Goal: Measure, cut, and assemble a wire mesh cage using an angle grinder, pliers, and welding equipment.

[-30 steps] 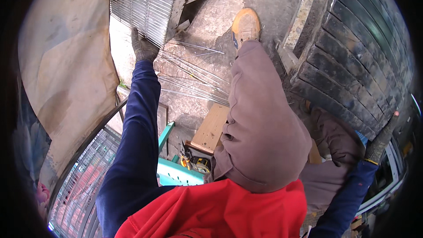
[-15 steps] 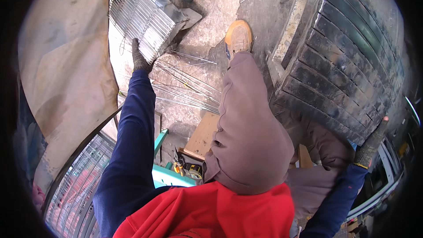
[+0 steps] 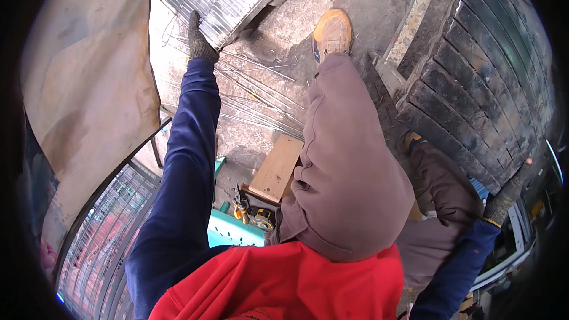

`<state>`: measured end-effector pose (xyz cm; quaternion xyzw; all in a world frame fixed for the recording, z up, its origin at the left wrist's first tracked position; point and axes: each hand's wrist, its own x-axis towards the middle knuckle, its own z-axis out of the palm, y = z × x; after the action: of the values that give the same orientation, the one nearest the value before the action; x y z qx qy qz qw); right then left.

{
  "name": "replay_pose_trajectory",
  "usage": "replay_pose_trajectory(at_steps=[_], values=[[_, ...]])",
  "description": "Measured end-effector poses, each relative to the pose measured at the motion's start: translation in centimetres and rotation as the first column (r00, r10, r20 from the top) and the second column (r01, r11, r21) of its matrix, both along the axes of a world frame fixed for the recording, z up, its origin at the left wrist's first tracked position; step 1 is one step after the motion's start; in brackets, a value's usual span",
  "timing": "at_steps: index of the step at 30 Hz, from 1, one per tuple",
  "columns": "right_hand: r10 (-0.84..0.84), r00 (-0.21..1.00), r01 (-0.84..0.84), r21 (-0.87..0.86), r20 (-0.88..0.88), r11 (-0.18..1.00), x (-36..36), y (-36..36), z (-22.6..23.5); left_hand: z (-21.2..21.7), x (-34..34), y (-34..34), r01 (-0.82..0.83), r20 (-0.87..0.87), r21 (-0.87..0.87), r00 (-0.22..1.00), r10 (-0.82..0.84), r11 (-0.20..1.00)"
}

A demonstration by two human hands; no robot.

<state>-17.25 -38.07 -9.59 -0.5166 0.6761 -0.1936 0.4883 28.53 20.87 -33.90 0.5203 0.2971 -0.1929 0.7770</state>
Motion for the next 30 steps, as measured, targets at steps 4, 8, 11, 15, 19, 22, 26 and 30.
replay_pose_trajectory(at_steps=[4,8,11,15,19,22,26,30], values=[[0.056,0.998,-0.055,-0.050,0.013,0.997,0.7,0.6,-0.3,0.6,-0.4,-0.3,-0.024,0.013,-0.054,1.000,0.024,0.998],[0.010,1.000,-0.012,-0.129,-0.019,0.992,-0.9,-2.0,-1.0,0.0,-3.6,1.1,-0.041,-0.103,0.068,0.994,0.048,0.997],[0.279,0.679,-0.716,-0.529,-0.679,0.456,-5.0,-8.1,-2.9,-4.5,-9.4,3.3,-0.138,-0.250,0.209,0.950,0.189,0.968],[0.356,0.637,-0.748,-0.435,-0.683,0.502,-5.1,-10.3,-4.6,-9.3,-22.2,6.9,0.414,-0.405,0.563,0.893,-0.199,0.715],[0.362,0.532,-0.838,-0.415,-0.765,0.355,-0.6,1.0,-2.5,-5.7,-27.3,3.0,0.706,-0.587,0.633,0.705,-0.397,0.318],[0.210,0.932,-0.303,-0.317,-0.295,0.899,0.9,0.3,0.4,-4.9,-25.4,0.0,0.653,-0.548,0.712,0.747,-0.375,0.259],[0.296,0.888,-0.412,-0.327,-0.351,0.851,-0.1,-0.1,0.4,-3.4,-22.0,-0.1,0.505,-0.479,0.862,0.842,-0.247,0.049],[0.264,0.915,-0.353,-0.293,-0.304,0.888,0.5,0.5,0.4,-4.3,-20.4,3.2,0.594,-0.546,0.784,0.798,-0.255,0.183]])
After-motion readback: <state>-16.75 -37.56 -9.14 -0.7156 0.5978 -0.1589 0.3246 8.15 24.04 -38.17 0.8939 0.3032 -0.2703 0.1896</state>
